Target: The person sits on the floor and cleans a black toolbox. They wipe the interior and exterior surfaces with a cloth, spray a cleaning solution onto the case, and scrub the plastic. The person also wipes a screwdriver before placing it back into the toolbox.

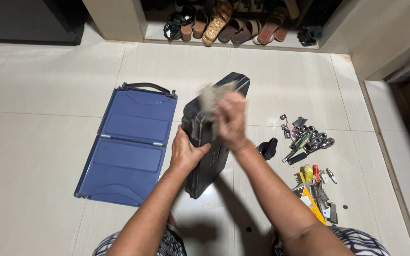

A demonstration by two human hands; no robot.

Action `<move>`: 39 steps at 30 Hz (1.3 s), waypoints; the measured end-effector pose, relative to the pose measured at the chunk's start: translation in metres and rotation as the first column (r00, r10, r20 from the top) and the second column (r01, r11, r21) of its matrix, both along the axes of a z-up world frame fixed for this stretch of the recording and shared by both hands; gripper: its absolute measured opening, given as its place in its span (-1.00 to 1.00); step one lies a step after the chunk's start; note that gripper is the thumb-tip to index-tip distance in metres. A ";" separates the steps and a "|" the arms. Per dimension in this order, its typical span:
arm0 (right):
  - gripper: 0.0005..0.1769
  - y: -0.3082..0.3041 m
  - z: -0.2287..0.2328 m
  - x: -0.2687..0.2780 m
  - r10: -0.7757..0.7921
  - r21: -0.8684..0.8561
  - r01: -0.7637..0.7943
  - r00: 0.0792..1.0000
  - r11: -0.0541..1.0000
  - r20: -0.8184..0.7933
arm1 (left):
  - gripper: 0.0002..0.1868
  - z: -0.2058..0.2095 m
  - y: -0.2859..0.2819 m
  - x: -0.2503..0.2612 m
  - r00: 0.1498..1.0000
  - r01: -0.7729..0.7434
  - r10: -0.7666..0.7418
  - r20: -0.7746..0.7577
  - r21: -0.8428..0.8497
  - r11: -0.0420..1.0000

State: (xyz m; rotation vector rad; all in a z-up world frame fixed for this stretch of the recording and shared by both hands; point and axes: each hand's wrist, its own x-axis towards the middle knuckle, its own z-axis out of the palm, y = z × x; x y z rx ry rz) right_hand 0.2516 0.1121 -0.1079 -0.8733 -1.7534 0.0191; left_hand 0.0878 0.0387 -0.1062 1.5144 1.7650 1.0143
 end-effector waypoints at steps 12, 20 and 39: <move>-0.88 -0.002 0.001 0.001 0.023 -0.056 -0.020 0.999 0.998 0.047 | -0.03 -0.003 0.000 -0.012 0.999 0.002 0.000 -0.047 0.043 0.999; -0.79 0.027 0.025 0.034 -0.038 -0.072 0.038 0.999 0.997 0.002 | 0.02 -0.006 0.001 -0.008 0.998 0.028 -0.021 -0.061 0.118 0.993; -0.78 0.031 0.033 0.030 -0.004 -0.111 0.004 1.000 0.994 0.005 | -0.05 -0.006 -0.003 -0.012 0.999 0.027 -0.026 -0.018 0.065 0.998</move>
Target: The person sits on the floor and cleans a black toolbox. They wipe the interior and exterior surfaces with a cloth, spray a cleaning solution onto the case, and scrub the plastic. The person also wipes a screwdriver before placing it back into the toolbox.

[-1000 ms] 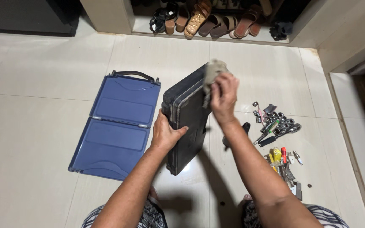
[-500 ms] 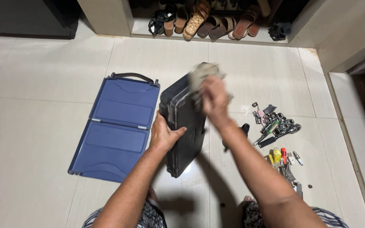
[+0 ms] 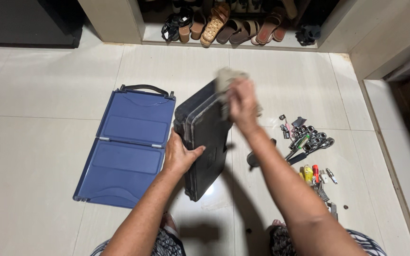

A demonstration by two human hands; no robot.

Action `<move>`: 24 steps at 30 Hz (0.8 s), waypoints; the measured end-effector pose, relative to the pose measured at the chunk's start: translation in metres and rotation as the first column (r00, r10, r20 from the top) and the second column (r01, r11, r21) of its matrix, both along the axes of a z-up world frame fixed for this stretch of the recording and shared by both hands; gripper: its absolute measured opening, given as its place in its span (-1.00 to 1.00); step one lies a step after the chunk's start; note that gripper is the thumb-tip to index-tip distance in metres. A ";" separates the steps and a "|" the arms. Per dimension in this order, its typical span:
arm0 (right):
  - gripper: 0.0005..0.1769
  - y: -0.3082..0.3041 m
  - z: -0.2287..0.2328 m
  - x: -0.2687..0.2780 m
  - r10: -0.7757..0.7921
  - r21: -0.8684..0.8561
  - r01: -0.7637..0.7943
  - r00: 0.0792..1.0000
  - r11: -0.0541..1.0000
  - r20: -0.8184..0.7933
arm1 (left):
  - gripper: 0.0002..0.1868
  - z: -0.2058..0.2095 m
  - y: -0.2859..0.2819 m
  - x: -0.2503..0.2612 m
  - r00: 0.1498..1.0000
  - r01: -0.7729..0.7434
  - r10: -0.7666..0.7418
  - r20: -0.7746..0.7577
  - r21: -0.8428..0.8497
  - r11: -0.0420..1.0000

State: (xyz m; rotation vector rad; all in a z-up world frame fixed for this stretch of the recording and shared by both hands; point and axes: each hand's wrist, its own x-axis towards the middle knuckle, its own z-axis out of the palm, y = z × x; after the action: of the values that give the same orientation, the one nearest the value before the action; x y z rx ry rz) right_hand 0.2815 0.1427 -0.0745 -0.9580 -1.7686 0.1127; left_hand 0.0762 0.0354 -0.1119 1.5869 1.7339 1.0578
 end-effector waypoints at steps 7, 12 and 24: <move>-0.76 -0.058 0.011 -0.065 0.134 0.146 -0.141 0.989 0.979 0.059 | -0.18 -0.002 0.006 0.007 0.999 0.035 -0.035 0.007 -0.039 0.999; -0.81 -0.006 0.008 -0.029 -0.061 -0.052 0.055 0.991 0.997 -0.119 | -0.05 0.000 0.000 0.010 0.998 0.050 -0.051 -0.026 -0.015 0.999; -0.76 -0.046 0.003 -0.057 0.017 -0.186 -0.023 0.999 0.982 -0.029 | 0.10 -0.008 0.000 0.011 0.999 0.009 -0.013 -0.041 -0.078 0.997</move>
State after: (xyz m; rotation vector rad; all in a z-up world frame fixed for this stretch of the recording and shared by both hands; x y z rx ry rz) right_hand 0.2245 0.0968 -0.0711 -1.0673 -1.7653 0.3074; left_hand 0.0868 0.0349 -0.1203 1.5783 1.7699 0.9466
